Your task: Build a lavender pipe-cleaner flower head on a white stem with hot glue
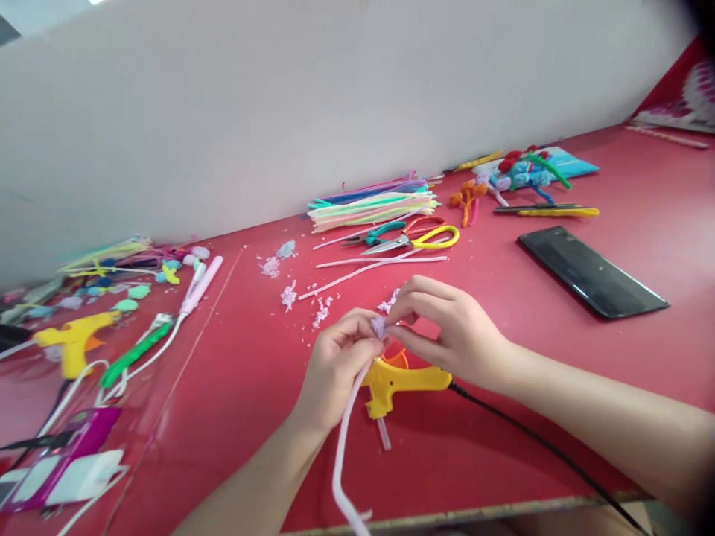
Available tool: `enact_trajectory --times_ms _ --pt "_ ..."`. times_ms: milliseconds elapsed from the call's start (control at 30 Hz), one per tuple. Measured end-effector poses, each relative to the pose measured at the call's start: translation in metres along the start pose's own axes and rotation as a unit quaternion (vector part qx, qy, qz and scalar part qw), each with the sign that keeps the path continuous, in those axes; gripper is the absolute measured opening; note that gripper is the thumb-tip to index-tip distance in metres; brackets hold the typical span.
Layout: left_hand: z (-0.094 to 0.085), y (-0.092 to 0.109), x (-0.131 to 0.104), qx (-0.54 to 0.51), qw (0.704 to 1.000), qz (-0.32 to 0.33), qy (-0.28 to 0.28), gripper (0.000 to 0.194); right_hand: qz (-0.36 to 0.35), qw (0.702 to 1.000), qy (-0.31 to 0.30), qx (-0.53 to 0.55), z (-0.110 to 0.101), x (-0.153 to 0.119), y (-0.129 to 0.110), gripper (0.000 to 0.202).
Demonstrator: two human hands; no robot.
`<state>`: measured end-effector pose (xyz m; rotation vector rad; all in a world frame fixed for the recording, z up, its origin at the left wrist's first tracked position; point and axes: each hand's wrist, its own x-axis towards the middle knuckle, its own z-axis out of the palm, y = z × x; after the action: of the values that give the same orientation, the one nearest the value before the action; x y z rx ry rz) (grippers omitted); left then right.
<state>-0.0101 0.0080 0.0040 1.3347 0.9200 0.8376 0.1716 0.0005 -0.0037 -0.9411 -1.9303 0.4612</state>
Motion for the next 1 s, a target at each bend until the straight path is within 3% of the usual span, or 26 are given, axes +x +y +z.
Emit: enact_trajectory --times_ms 467,1000 --pt "-0.0002 -0.0003 0.0016 -0.015 1.0 -0.025 -0.011 0.017 0.039 0.999 -0.009 0.03 0.0016 0.001 -0.0013 0.009" --pt "0.0024 0.0029 0.0027 -0.023 0.999 -0.038 -0.005 0.016 0.002 1.0 -0.022 0.014 0.0004 0.0019 0.0014 0.008"
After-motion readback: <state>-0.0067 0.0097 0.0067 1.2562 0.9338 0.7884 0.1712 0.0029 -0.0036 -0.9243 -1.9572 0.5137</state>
